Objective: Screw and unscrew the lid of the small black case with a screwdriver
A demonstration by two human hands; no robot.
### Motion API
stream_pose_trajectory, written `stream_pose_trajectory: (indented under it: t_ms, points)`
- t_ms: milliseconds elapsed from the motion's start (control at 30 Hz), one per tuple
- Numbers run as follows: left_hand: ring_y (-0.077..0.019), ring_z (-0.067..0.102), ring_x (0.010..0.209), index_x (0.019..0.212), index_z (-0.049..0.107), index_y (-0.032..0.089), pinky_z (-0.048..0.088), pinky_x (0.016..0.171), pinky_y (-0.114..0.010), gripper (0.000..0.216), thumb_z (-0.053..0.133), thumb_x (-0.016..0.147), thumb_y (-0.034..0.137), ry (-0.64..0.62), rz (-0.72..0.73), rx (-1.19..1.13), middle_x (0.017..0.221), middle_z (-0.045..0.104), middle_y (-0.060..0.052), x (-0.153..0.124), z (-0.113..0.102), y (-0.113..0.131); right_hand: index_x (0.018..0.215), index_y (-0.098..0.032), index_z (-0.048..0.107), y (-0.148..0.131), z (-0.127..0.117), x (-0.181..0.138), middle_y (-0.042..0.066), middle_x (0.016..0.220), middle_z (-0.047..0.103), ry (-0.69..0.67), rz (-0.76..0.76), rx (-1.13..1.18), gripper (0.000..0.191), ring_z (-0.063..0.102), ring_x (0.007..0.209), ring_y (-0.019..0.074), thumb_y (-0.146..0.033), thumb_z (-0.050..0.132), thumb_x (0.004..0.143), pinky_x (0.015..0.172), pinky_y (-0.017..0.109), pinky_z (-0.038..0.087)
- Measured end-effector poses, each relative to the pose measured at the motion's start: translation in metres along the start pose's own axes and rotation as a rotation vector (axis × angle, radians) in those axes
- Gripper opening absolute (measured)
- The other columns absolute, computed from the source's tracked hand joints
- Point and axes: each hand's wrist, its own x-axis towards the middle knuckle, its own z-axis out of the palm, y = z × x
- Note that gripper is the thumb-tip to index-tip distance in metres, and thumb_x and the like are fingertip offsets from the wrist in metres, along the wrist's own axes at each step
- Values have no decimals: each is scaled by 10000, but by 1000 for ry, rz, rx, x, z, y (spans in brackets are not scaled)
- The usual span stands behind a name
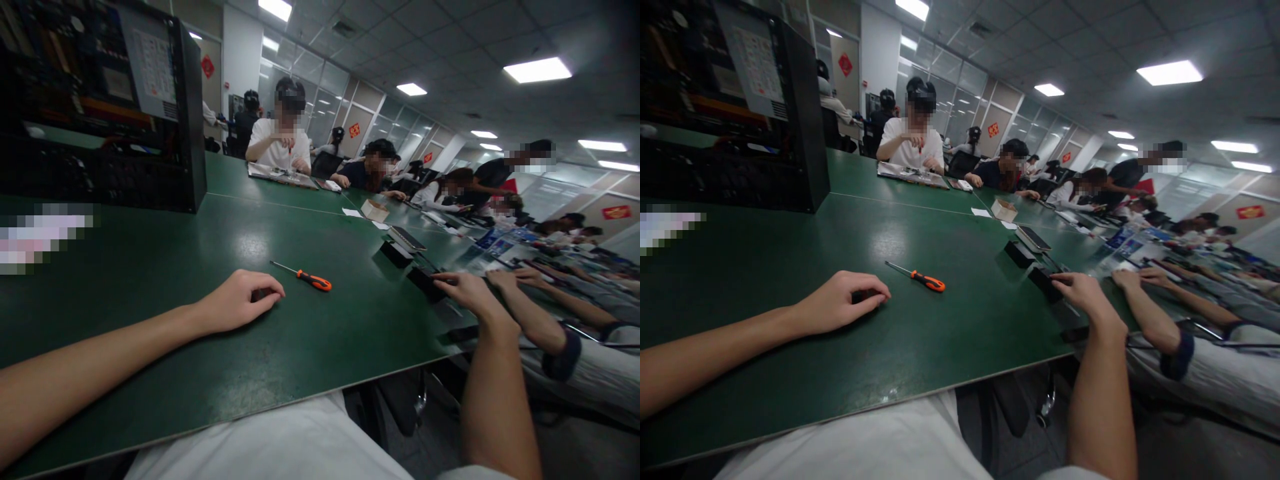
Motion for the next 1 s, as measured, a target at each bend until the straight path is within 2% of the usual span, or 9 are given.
stream_pose_trajectory:
  t_ms: [133, 267, 467, 633, 867, 1000]
  points:
    - [-158, 687, 765, 955, 757, 180, 505, 727, -248, 189, 593, 936, 271, 0, 4, -4, 901, 772, -39, 1, 0, -1, 1070, -198, 793, -3, 7, 1, 94, 1132, 769, 42, -68, -19, 400, 713, 1032, 311, -352, 501, 844, 890, 404, 542]
    - [-163, 694, 777, 966, 757, 177, 510, 731, -250, 192, 592, 934, 270, -8, 1, -3, 913, 774, -44, 1, 0, -1, 1182, -189, 764, -7, 13, 2, 101, 1203, 746, 52, -100, -48, 453, 713, 1053, 299, -262, 454, 859, 893, 391, 553]
    - [-166, 695, 787, 975, 759, 176, 512, 739, -254, 193, 593, 934, 267, -12, 14, 0, 918, 777, -50, -1, 0, 0, 1126, -209, 790, -11, 13, 12, 107, 1055, 784, 28, -77, -114, 435, 735, 979, 306, -178, 491, 812, 859, 382, 561]
    - [-168, 693, 781, 974, 761, 169, 511, 733, -256, 198, 591, 933, 263, -23, -4, 4, 911, 775, -52, -1, 0, 0, 1153, -173, 783, -14, 12, 14, 125, 1110, 771, -9, -66, -145, 461, 729, 1026, 318, -143, 464, 822, 900, 389, 548]
    - [-170, 691, 787, 980, 760, 173, 517, 757, -259, 195, 593, 937, 263, -12, 12, -11, 913, 775, -55, -2, 1, -3, 1166, -181, 774, -14, 8, 10, 116, 1040, 785, -13, -68, -139, 444, 739, 940, 303, -198, 457, 854, 804, 368, 555]
    - [-166, 690, 783, 983, 759, 180, 507, 737, -249, 196, 589, 942, 268, -15, 8, -17, 909, 774, -46, -2, 1, -3, 1095, -196, 774, -22, 6, 12, 104, 1009, 782, -21, -85, -133, 378, 732, 913, 281, -254, 489, 854, 791, 349, 546]
